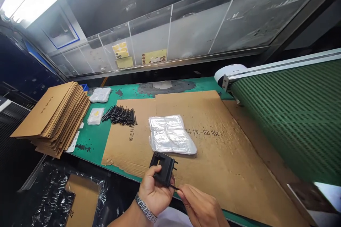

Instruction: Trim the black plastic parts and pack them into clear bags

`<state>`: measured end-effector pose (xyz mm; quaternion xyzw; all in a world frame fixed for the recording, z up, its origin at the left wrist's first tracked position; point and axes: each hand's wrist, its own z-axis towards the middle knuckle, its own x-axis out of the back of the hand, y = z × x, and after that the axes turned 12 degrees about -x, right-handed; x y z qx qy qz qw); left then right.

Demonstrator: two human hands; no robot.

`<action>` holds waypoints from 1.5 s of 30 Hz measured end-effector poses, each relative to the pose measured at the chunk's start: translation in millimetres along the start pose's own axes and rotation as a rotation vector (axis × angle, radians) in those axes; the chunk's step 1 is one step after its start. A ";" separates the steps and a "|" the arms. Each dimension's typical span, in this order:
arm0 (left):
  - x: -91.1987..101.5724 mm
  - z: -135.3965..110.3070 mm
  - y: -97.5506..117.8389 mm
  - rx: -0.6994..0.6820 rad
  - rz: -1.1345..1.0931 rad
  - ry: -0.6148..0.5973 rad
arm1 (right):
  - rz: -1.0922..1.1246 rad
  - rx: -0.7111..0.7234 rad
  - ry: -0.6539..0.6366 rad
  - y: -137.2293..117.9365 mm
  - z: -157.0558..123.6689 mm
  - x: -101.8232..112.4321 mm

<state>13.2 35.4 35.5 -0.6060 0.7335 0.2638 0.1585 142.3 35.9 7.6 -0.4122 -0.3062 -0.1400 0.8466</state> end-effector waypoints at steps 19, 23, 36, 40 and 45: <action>30.2 5.0 8.1 0.058 0.337 -0.487 | 0.089 -0.046 -0.071 25.0 12.9 18.1; 28.2 6.5 8.7 0.012 0.328 -0.613 | 0.103 0.120 -0.118 13.3 18.9 23.2; 44.0 17.0 6.6 0.084 0.301 -0.544 | 0.074 0.285 -0.268 10.3 3.6 34.8; 33.9 5.7 5.0 -0.007 0.323 -0.572 | 0.138 0.126 -0.142 7.7 3.0 34.7; 28.0 -3.7 -4.0 -0.105 0.327 -0.597 | 0.087 0.061 -0.165 -3.2 5.9 30.6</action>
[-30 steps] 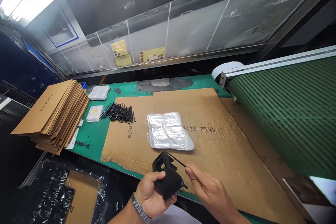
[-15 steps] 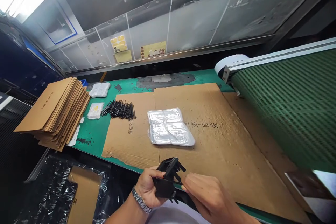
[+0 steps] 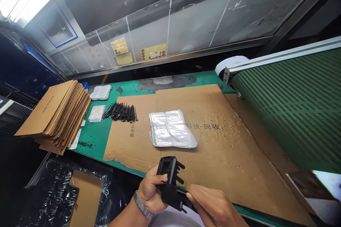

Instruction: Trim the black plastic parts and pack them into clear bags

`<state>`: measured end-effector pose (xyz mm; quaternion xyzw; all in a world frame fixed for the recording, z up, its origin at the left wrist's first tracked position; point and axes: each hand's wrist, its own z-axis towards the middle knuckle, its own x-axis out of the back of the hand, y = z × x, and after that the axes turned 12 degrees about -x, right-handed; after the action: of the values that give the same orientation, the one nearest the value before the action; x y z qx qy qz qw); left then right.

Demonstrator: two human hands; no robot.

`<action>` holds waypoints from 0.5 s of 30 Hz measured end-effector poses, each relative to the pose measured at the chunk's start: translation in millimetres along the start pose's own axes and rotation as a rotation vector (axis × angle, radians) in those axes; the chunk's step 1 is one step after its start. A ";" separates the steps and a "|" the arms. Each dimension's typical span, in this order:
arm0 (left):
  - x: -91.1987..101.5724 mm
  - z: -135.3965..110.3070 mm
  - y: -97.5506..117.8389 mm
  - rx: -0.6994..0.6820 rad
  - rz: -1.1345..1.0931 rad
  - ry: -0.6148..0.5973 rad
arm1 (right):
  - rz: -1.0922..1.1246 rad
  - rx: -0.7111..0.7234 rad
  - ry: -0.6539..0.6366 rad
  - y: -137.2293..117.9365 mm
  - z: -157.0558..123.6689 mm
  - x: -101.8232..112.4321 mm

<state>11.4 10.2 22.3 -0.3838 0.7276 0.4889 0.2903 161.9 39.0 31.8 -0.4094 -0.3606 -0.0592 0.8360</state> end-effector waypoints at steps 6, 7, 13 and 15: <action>3.0 -4.0 -5.7 0.013 0.008 -0.020 | -0.022 -0.064 0.076 8.5 -0.8 -0.6; 3.2 -4.4 -5.5 0.015 0.016 -0.015 | -0.032 -0.092 0.090 12.2 -0.5 -0.7; 5.9 -4.5 -1.1 -0.033 0.151 -0.037 | 0.013 -0.216 0.086 22.9 2.7 3.9; 10.6 -4.4 0.0 -0.062 0.231 -0.073 | 0.079 -0.180 0.035 18.0 3.4 8.3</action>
<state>5.6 3.2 15.4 -0.2882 0.7404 0.5551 0.2462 173.3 55.0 27.0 -0.4958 -0.3227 -0.0654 0.8036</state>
